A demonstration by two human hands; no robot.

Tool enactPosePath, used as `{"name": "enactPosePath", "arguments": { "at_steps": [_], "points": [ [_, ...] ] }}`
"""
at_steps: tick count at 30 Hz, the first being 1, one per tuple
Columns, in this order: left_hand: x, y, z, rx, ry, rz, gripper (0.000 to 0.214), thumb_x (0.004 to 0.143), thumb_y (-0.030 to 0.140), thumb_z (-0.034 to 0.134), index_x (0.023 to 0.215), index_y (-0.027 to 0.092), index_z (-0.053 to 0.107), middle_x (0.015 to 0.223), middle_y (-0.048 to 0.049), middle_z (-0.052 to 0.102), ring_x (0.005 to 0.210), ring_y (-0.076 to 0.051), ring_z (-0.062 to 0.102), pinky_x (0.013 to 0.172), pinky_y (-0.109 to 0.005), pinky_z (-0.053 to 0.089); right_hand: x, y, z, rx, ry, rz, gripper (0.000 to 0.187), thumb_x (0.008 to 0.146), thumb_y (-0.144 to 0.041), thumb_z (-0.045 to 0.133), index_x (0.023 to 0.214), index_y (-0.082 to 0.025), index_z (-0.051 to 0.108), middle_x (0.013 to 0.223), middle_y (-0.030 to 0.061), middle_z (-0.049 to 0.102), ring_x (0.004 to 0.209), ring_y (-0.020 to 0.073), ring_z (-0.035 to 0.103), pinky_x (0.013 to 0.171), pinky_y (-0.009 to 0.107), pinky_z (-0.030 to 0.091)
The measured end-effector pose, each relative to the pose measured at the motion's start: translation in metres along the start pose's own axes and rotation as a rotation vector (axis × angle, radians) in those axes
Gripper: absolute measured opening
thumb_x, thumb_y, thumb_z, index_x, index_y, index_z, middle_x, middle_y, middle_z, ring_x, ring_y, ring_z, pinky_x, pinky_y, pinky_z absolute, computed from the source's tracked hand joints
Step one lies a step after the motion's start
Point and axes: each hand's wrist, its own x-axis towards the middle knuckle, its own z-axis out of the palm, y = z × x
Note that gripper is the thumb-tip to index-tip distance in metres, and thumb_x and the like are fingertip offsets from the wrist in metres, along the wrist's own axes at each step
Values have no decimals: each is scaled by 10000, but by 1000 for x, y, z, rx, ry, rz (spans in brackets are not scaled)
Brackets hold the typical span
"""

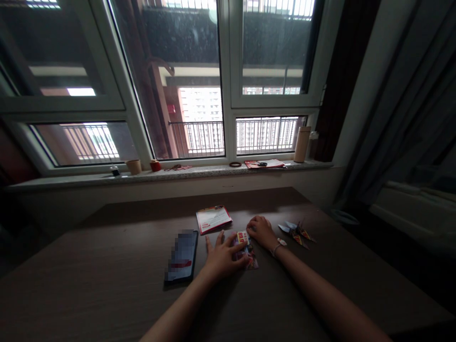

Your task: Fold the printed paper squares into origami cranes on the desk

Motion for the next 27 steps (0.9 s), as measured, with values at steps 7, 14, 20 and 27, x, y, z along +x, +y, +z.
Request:
{"name": "enactPosePath", "arguments": {
  "at_steps": [7,14,20,27],
  "points": [
    [-2,-1,-1,24,-2,18,541,818,748,382,1323,563,447,1552,74,326,1449,-437,88,1016,-784,-113,2,12,5,176,34,63,193,831,-340,590,893,-239,742,1028,52,636,1067,221,526,986,353,339],
    [0,-3,1,11,1,31,516,832,725,397,1317,558,459,1554,69,322,1451,-433,78,1000,-779,-151,3,21,7,274,22,6,186,794,-365,623,859,-247,751,1014,48,651,1072,237,529,988,368,349],
    [0,-4,2,-3,7,24,518,823,726,420,1304,545,485,1546,60,341,1451,-424,96,1008,-770,-153,0,17,7,213,30,4,177,775,-384,651,836,-259,762,1029,49,626,1082,241,509,993,370,351],
    [0,-2,0,8,-3,20,528,822,727,408,1313,545,475,1549,51,338,1449,-422,112,1021,-780,-101,-1,19,-1,175,-61,-34,198,782,-396,663,914,-293,768,1109,51,616,1135,251,486,1028,386,348]
  ]
}}
